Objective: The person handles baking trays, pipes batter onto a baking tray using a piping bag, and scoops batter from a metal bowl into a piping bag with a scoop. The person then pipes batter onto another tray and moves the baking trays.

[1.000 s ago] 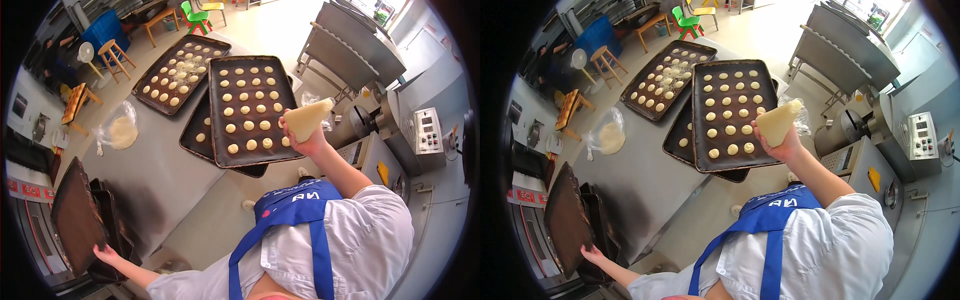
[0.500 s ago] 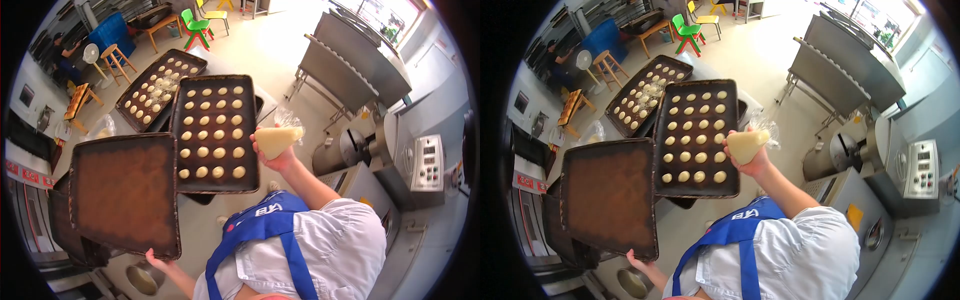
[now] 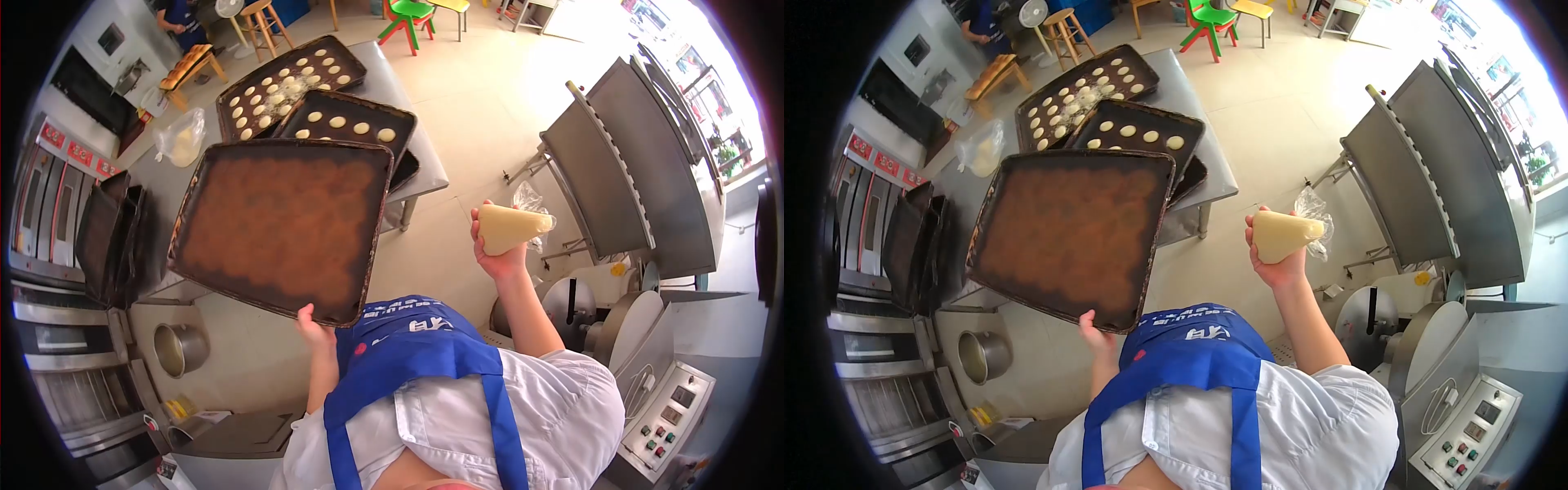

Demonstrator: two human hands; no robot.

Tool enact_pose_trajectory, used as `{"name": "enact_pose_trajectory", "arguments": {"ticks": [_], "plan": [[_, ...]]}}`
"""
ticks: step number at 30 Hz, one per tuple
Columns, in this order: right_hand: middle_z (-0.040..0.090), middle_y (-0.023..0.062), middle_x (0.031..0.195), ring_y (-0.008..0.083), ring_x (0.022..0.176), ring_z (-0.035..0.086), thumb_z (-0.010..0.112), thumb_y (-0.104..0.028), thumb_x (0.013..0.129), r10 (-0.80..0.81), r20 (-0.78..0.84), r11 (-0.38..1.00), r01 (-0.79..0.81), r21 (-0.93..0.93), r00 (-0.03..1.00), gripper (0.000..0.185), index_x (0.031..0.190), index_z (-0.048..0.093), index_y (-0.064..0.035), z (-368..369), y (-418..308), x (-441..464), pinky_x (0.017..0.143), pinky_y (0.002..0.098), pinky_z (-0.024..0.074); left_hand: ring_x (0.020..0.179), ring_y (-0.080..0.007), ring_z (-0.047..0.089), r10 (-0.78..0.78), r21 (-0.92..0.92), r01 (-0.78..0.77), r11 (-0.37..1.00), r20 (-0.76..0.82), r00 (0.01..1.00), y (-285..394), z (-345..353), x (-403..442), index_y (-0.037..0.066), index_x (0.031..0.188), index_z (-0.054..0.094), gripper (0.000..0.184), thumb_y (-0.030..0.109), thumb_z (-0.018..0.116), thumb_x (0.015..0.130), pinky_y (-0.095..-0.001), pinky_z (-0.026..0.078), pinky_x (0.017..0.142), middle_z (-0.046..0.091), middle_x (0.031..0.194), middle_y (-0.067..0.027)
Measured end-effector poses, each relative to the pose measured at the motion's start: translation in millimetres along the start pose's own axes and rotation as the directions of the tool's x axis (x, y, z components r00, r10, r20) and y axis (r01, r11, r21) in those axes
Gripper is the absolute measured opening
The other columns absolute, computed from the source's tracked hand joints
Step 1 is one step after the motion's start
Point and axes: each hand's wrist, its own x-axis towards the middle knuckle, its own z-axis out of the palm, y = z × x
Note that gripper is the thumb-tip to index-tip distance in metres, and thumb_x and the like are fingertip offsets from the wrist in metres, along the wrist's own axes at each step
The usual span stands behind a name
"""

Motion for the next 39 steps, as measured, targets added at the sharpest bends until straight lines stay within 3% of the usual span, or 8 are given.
{"name": "enact_pose_trajectory", "arguments": {"ticks": [10,20,24,26,28,32,34,39], "plan": [[0.059,0.0143,0.109,0.0276,0.092,0.062,0.044,-0.052,0.089,-0.148,-0.038,0.989,0.149,0.020,0.988,0.047,0.112,0.056,-0.0130,-18,-26,-51,0.065,0.0345,0.0571,0.104,-0.0221,0.056,-0.037,0.147,0.039,0.988,-0.013,0.999,-76,88,-23,-0.003,0.112,0.053,0.038,0.028,0.049,0.089,-0.0347,0.044,0.091,0.058,0.111,-0.0106],[0.061,0.0130,0.106,0.0264,0.090,0.063,0.044,-0.050,0.089,-0.215,-0.092,0.976,0.217,0.017,0.972,0.044,0.111,0.056,-0.0134,-25,-11,-54,0.066,0.0337,0.0561,0.101,-0.0168,0.056,-0.545,0.570,0.346,0.746,0.223,0.808,-93,92,17,0.009,0.112,0.053,0.037,0.039,0.047,0.093,-0.0317,0.040,0.079,0.059,0.117,-0.0060],[0.058,0.0148,0.111,0.0280,0.097,0.061,0.044,-0.051,0.089,-0.153,-0.078,0.987,0.156,0.029,0.985,0.049,0.115,0.055,-0.0116,-27,14,-32,0.072,0.0369,0.0560,0.108,-0.0196,0.055,-0.741,0.828,0.256,0.499,0.255,0.621,-72,105,37,0.004,0.121,0.047,0.042,0.032,0.052,0.091,-0.0356,0.041,0.087,0.056,0.121,-0.0111],[0.059,0.0145,0.111,0.0272,0.098,0.060,0.044,-0.052,0.089,-0.142,-0.088,0.990,0.142,-0.007,0.986,0.049,0.115,0.055,-0.0116,-20,32,-14,0.072,0.0369,0.0555,0.112,-0.0208,0.053,-0.922,0.939,-0.185,0.291,0.327,0.206,-44,123,30,0.001,0.130,0.041,0.050,0.026,0.056,0.089,-0.0376,0.040,0.094,0.054,0.124,-0.0140],[0.059,0.0125,0.113,0.0260,0.100,0.059,0.039,-0.051,0.091,-0.150,-0.201,0.987,0.133,-0.094,0.968,0.049,0.116,0.054,-0.0113,-7,59,4,0.077,0.0397,0.0528,0.115,-0.0208,0.050,-0.784,0.804,-0.190,0.564,0.593,0.184,-21,138,20,0.000,0.135,0.033,0.060,0.021,0.061,0.086,-0.0367,0.038,0.097,0.049,0.129,-0.0147],[0.057,0.0104,0.115,0.0231,0.104,0.055,0.028,-0.046,0.097,-0.201,-0.289,0.953,0.120,-0.277,0.936,0.049,0.120,0.050,-0.0089,24,127,54,0.085,0.0399,0.0467,0.120,-0.0207,0.044,-0.291,0.390,-0.302,0.870,0.900,0.324,13,190,23,-0.001,0.135,0.029,0.068,0.015,0.068,0.081,-0.0351,0.036,0.101,0.043,0.132,-0.0125],[0.054,0.0105,0.117,0.0219,0.109,0.052,0.024,-0.044,0.099,-0.285,-0.247,0.907,0.177,-0.382,0.926,0.051,0.125,0.047,-0.0066,40,156,73,0.091,0.0378,0.0434,0.119,-0.0203,0.044,-0.153,0.283,-0.109,0.953,0.759,0.633,15,192,25,0.000,0.133,0.030,0.063,0.010,0.065,0.082,-0.0348,0.036,0.101,0.045,0.128,-0.0114],[0.062,0.0127,0.092,0.0255,0.104,0.054,0.015,-0.037,0.101,-0.613,0.366,0.027,0.482,-0.876,0.700,0.057,0.076,0.055,-0.0042,72,186,90,0.101,0.0415,0.0323,0.107,-0.0221,0.051,-0.612,-0.180,0.682,0.709,0.325,0.721,48,194,65,0.007,0.099,0.047,0.022,0.027,0.052,0.090,-0.0395,0.041,0.095,0.053,0.109,-0.0075]]}}
